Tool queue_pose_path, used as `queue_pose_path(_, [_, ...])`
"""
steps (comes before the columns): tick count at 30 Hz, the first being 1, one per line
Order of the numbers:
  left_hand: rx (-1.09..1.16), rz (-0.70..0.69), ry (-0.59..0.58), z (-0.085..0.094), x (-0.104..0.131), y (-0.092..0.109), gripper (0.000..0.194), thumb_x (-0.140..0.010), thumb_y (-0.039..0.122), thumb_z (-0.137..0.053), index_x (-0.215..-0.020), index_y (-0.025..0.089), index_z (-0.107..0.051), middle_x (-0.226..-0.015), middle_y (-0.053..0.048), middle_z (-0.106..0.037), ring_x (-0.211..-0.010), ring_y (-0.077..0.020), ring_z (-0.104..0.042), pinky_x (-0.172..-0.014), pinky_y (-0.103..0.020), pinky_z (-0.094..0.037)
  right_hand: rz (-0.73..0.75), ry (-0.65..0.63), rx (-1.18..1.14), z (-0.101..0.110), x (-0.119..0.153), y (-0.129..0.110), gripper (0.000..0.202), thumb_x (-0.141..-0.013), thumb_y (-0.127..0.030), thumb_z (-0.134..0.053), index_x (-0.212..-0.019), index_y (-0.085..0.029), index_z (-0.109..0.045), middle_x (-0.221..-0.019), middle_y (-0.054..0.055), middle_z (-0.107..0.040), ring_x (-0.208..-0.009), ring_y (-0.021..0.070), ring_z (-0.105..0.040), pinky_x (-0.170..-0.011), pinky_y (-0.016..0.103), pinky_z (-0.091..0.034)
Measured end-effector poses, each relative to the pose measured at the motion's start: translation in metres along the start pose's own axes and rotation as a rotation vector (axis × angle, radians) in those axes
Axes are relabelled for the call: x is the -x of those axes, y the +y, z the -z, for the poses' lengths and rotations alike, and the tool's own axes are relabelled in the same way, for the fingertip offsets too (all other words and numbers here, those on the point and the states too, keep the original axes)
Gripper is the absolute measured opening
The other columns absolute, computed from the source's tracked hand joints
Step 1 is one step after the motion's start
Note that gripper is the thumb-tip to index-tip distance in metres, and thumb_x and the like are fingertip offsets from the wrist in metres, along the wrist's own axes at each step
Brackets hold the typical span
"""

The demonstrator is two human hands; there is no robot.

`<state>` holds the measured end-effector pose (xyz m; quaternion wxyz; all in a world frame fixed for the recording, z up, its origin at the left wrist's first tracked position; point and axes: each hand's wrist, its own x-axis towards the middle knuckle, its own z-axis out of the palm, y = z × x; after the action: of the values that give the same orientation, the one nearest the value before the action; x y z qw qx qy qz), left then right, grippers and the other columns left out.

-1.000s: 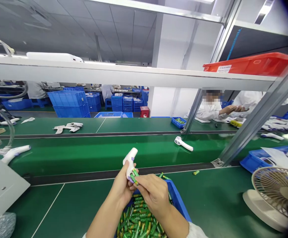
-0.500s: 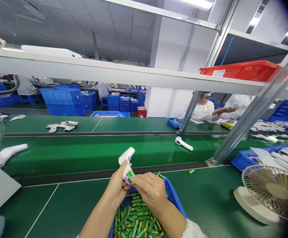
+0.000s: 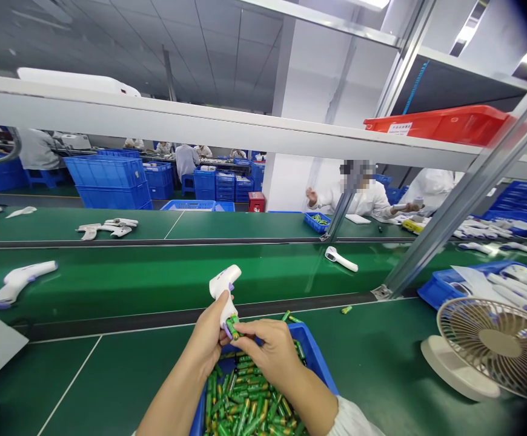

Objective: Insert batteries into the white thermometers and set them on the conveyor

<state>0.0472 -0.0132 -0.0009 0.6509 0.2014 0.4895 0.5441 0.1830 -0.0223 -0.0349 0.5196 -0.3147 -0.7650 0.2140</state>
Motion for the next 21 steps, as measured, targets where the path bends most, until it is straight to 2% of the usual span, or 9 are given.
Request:
queue_pose_path(5, [0.035, 0.072, -0.005, -0.002, -0.001, -0.005, 0.034, -0.089, 0.041, -0.056, -0.099, 0.009, -0.061, -0.045, 0.006, -0.038, -0.034, -0.0035, -0.025, -0.035, -0.015, -0.017, -0.368, -0.07, -0.383, -0.001, -0.003, -0.005, 0.02, -0.072, -0.023, -0.078, -0.091, -0.023, -0.077, -0.076, 0.001, -0.077, -0.062, 0.0171, -0.071, -0.057, 0.024, -0.053])
queue_pose_path(8, [0.08, 0.144, -0.051, -0.001, -0.003, -0.01, 0.034, -0.087, 0.042, -0.059, -0.097, 0.01, -0.06, -0.045, 0.007, -0.037, -0.033, -0.0032, -0.024, -0.033, -0.015, -0.017, -0.493, -0.038, -0.519, -0.003, -0.006, -0.009, 0.018, -0.067, -0.022, -0.079, -0.084, -0.021, -0.077, -0.065, 0.001, -0.074, -0.057, 0.0173, -0.07, -0.054, 0.023, -0.053])
queue_pose_path(11, [0.135, 0.208, -0.104, -0.002, -0.004, -0.013, 0.031, -0.088, 0.041, -0.058, -0.093, 0.011, -0.059, -0.045, 0.006, -0.037, -0.032, -0.0023, -0.024, -0.032, -0.013, -0.018, -0.509, -0.008, -0.539, -0.004, -0.007, -0.01, 0.018, -0.067, -0.022, -0.078, -0.085, -0.019, -0.076, -0.063, 0.0, -0.073, -0.056, 0.0166, -0.069, -0.055, 0.024, -0.053])
queue_pose_path(14, [0.196, 0.256, -0.153, -0.004, -0.003, -0.013, 0.03, -0.093, 0.039, -0.05, -0.088, 0.01, -0.058, -0.046, 0.006, -0.037, -0.031, -0.0012, -0.023, -0.03, -0.012, -0.018, -0.451, 0.015, -0.471, -0.003, -0.006, -0.01, 0.026, -0.069, -0.022, -0.076, -0.095, -0.019, -0.074, -0.064, -0.001, -0.071, -0.056, 0.0148, -0.066, -0.056, 0.023, -0.051])
queue_pose_path(18, [0.26, 0.254, -0.185, -0.005, -0.003, -0.009, 0.032, -0.096, 0.036, -0.045, -0.081, 0.01, -0.055, -0.048, 0.004, -0.041, -0.032, -0.0005, -0.026, -0.031, -0.012, -0.021, -0.385, 0.044, -0.385, 0.0, -0.005, -0.008, 0.024, -0.085, -0.03, -0.061, -0.106, -0.018, -0.066, -0.072, 0.001, -0.069, -0.062, 0.0141, -0.063, -0.057, 0.024, -0.049])
queue_pose_path(21, [0.304, 0.245, -0.166, -0.002, -0.003, -0.002, 0.031, -0.097, 0.033, -0.043, -0.087, 0.007, -0.056, -0.055, 0.001, -0.047, -0.033, 0.0, -0.029, -0.031, -0.012, -0.021, -0.408, 0.066, -0.179, 0.008, -0.006, -0.002, 0.024, -0.094, -0.034, -0.047, -0.096, -0.018, -0.064, -0.067, 0.0, -0.064, -0.057, 0.0126, -0.057, -0.053, 0.023, -0.043])
